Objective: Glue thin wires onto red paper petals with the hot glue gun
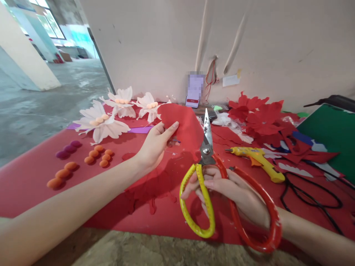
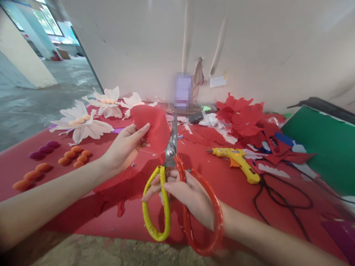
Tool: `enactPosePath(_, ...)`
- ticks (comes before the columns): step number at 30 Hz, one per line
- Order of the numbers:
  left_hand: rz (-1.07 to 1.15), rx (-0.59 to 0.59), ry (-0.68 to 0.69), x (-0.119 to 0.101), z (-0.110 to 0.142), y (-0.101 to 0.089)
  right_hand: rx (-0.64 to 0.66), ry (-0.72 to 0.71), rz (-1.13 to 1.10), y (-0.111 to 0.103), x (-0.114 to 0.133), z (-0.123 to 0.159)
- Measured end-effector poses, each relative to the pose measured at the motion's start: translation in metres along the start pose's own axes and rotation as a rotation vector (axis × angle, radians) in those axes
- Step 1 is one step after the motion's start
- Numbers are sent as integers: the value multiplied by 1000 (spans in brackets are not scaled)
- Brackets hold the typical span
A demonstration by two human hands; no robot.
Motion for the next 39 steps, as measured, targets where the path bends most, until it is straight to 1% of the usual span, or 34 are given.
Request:
enactPosePath(3,-1,40,-13,2,1,4,23,22,30,3,0,-2)
enactPosePath(5,1,58,-13,2,2,6,16,43,39,2,-2,-3)
enactPosePath(12,-13,77,-6,2,5,9,-84,100,7,-4,-8,2)
enactPosePath(15,-17,71,9,3,4,7,-155,91,18,-9,-7,3)
enactPosePath(17,-20,69,15,4,3,5,-171,81,42,-10,-5,3)
enactPosePath(21,-25,75,14,4,-1,3,-117,56,82,-5,0,2)
enactPosePath(24,-24,104,-4,6,-2,2,-47,66,49,1,0,1)
enactPosePath(27,-29,142,-28,8,-3,2,-5,82,9,3,-2,2)
enactPosePath(34,-35,233,-76,13,2,10,-39,105,-52,-2,-3,1)
enactPosePath(37,-34,236,-70,14,4,12,-69,104,-34,-4,-5,0)
enactPosePath(39,-39,239,-66,14,4,12,-116,99,-32,-7,-7,0)
Point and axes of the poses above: each hand's wrist, its own z-axis away from the middle knuckle, its own y-axis out of the palm, x = y × z, the point moved 8 cm from there along -z, towards the middle knuckle, and after that the axes turned 13 degrees about y, right-handed, at the moved point
